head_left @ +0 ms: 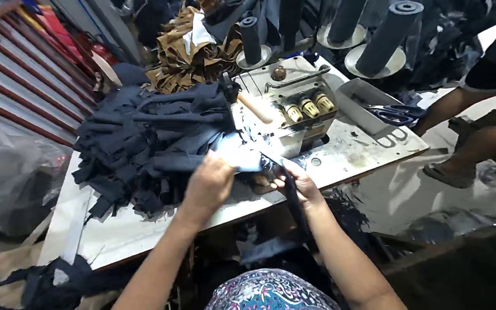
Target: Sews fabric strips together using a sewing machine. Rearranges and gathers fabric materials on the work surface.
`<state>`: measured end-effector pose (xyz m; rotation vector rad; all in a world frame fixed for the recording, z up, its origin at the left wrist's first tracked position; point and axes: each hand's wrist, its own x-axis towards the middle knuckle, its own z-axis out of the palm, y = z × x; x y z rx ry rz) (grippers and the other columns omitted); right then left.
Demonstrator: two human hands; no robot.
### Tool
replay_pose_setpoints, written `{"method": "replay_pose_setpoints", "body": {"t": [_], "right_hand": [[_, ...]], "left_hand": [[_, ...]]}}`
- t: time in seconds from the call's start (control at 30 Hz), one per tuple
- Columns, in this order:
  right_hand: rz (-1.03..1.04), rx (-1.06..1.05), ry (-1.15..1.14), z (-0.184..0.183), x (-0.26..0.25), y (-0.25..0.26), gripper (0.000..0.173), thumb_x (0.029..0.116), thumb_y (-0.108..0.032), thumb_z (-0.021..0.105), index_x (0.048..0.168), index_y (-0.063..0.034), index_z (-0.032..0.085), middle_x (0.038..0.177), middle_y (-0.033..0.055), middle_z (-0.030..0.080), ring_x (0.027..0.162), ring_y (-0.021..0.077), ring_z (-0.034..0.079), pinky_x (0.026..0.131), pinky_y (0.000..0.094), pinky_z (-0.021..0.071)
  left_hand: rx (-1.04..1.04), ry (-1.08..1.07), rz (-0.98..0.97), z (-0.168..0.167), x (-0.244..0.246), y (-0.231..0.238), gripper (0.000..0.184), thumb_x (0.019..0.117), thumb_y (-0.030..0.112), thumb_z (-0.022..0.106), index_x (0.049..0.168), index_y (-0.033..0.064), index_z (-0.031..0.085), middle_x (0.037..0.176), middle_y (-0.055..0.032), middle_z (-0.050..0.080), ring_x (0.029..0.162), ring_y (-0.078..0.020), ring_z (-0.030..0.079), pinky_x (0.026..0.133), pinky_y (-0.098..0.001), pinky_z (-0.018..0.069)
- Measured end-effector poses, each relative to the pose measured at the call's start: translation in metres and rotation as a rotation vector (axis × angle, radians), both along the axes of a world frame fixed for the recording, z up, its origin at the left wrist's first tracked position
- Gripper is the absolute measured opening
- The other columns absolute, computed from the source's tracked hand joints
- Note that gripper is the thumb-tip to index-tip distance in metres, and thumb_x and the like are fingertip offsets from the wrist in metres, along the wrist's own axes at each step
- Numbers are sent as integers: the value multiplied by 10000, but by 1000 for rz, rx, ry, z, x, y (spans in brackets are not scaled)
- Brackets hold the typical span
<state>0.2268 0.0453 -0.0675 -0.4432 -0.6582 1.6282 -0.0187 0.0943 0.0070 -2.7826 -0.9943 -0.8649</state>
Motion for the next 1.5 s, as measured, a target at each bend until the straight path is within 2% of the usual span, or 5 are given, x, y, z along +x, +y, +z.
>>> {"method": "replay_pose_setpoints", "body": {"t": [0.47,0.7,0.87,1.03,1.5], "right_hand": [[-95,-113,365,6,6,27,415,1110,-305,305,1003,-115,659,607,-53,528,485,36,523,503,179,497],[-163,12,-397,19,-8,1,253,1042,-245,403,981,-126,618,665,-27,592,579,78,588,601,257,549],[253,487,-267,38,-18,-40,191,1017,-330,613,1017,-193,746,896,-97,726,776,-14,666,688,194,564],[229,577,-2,48,13,-36,247,981,-402,622,941,-204,763,767,-99,712,696,18,681,689,231,584],[22,9,264,-8,29,15,364,1092,-337,406,978,-115,670,570,-72,500,477,32,524,523,181,505]], "left_hand": [[-92,99,84,-17,35,-5,421,989,374,586,1266,83,712,1400,-126,635,1366,-324,544,1161,-528,393],[-347,26,65,9,31,8,597,1073,529,349,1422,126,619,1537,-101,527,1496,-312,388,1237,-572,258],[-484,-383,-80,38,31,-56,289,892,414,743,894,127,772,1117,17,689,1037,-74,651,878,-309,579],[-71,-221,263,84,-47,-9,334,1000,249,657,1096,-70,682,1208,-255,651,1184,-389,619,1021,-541,492],[-19,87,24,-24,21,-14,378,995,282,591,1261,38,702,1287,-148,690,1241,-329,641,1119,-543,446]]}}
